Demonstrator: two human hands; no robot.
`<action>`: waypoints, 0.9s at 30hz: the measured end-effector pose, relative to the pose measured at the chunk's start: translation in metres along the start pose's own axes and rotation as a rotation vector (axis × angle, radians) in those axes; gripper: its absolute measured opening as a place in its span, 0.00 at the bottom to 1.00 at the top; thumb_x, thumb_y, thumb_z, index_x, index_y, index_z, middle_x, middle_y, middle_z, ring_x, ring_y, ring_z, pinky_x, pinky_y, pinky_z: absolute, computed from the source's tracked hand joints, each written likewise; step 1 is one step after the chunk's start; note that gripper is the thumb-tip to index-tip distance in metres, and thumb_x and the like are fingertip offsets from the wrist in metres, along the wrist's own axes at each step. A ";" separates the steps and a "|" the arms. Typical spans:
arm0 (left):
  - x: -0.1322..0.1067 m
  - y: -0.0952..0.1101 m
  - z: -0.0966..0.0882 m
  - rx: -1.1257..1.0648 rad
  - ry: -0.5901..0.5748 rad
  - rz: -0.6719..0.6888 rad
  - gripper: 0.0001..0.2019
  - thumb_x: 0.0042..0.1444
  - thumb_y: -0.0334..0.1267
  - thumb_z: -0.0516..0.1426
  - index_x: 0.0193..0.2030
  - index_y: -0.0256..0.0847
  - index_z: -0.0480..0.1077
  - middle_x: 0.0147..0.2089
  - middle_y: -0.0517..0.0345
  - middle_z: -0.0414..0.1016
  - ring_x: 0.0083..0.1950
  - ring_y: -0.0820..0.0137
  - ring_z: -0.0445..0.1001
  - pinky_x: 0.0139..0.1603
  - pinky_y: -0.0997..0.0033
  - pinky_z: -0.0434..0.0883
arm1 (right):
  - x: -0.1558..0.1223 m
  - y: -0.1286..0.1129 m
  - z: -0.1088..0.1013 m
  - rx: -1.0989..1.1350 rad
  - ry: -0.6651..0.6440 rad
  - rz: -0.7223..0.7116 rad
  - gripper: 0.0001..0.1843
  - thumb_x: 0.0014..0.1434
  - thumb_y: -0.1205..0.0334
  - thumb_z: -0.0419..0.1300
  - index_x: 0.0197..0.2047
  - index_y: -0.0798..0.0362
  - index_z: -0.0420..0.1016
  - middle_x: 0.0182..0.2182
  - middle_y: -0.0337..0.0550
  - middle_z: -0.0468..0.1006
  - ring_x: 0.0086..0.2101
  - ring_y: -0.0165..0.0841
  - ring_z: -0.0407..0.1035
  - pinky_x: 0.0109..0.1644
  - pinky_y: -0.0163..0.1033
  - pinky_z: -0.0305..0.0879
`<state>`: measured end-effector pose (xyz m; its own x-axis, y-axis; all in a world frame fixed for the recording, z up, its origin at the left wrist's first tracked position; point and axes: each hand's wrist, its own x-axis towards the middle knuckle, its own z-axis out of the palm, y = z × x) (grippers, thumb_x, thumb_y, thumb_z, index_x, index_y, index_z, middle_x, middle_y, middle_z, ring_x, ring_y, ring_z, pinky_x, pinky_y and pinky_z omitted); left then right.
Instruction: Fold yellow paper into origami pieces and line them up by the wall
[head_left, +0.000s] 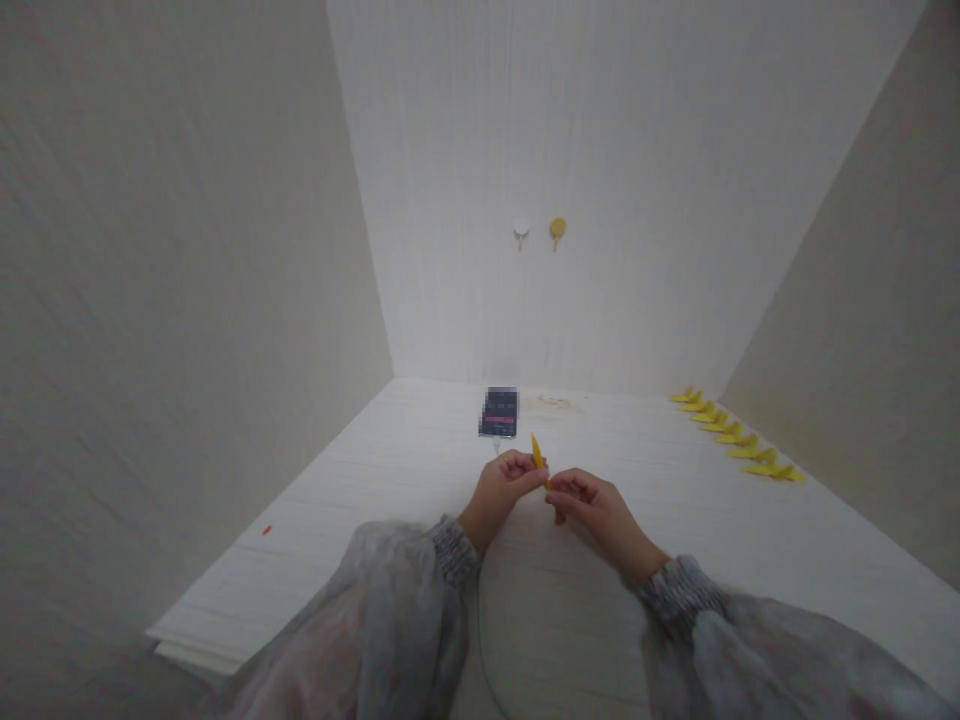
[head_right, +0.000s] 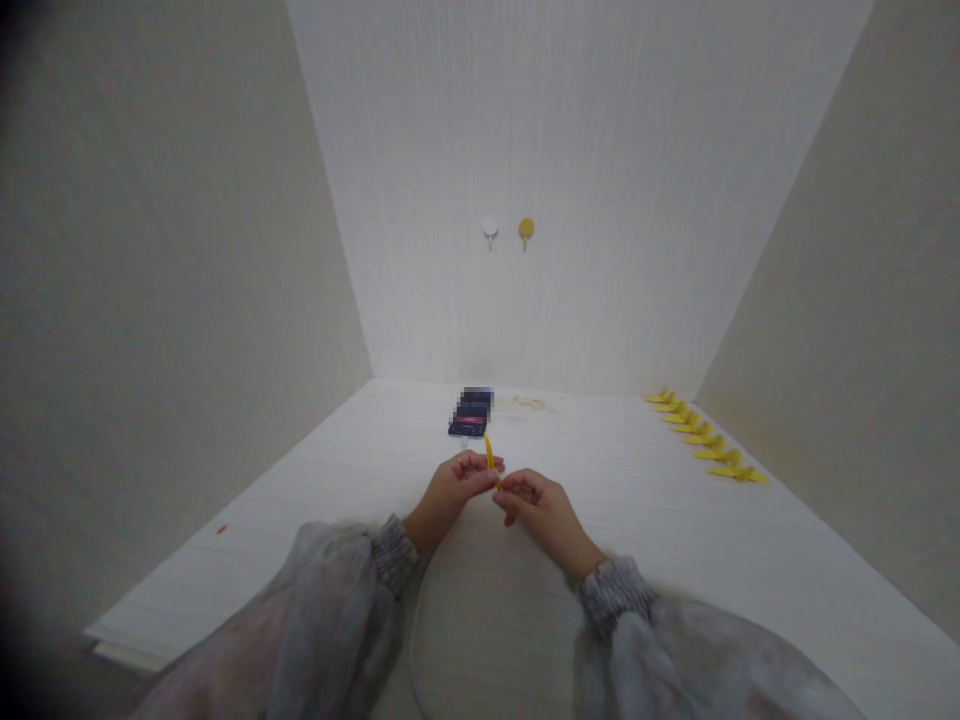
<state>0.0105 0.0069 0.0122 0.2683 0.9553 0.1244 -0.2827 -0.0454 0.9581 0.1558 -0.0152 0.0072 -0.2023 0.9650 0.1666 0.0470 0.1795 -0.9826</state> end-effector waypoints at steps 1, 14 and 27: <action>-0.001 0.001 0.000 -0.019 -0.003 -0.006 0.12 0.39 0.38 0.61 0.30 0.34 0.67 0.38 0.52 0.72 0.38 0.71 0.70 0.43 0.68 0.64 | 0.000 0.000 0.000 0.028 0.001 0.012 0.11 0.42 0.57 0.61 0.28 0.54 0.68 0.20 0.34 0.68 0.20 0.26 0.63 0.25 0.34 0.60; -0.002 0.000 0.000 -0.065 -0.027 0.043 0.12 0.39 0.38 0.61 0.32 0.34 0.69 0.38 0.53 0.73 0.38 0.71 0.70 0.43 0.68 0.64 | -0.002 -0.009 0.000 0.070 0.002 0.039 0.13 0.41 0.56 0.62 0.29 0.55 0.68 0.22 0.37 0.71 0.20 0.26 0.64 0.26 0.35 0.60; -0.001 -0.001 -0.003 -0.098 -0.071 0.059 0.10 0.40 0.34 0.59 0.31 0.33 0.69 0.35 0.54 0.73 0.35 0.71 0.70 0.41 0.69 0.65 | -0.002 -0.010 -0.002 0.070 -0.027 0.022 0.12 0.46 0.56 0.59 0.32 0.56 0.68 0.26 0.41 0.72 0.22 0.27 0.64 0.28 0.35 0.61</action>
<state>0.0080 0.0069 0.0108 0.3124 0.9284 0.2010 -0.3880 -0.0684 0.9191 0.1579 -0.0188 0.0165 -0.2287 0.9629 0.1432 -0.0163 0.1433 -0.9895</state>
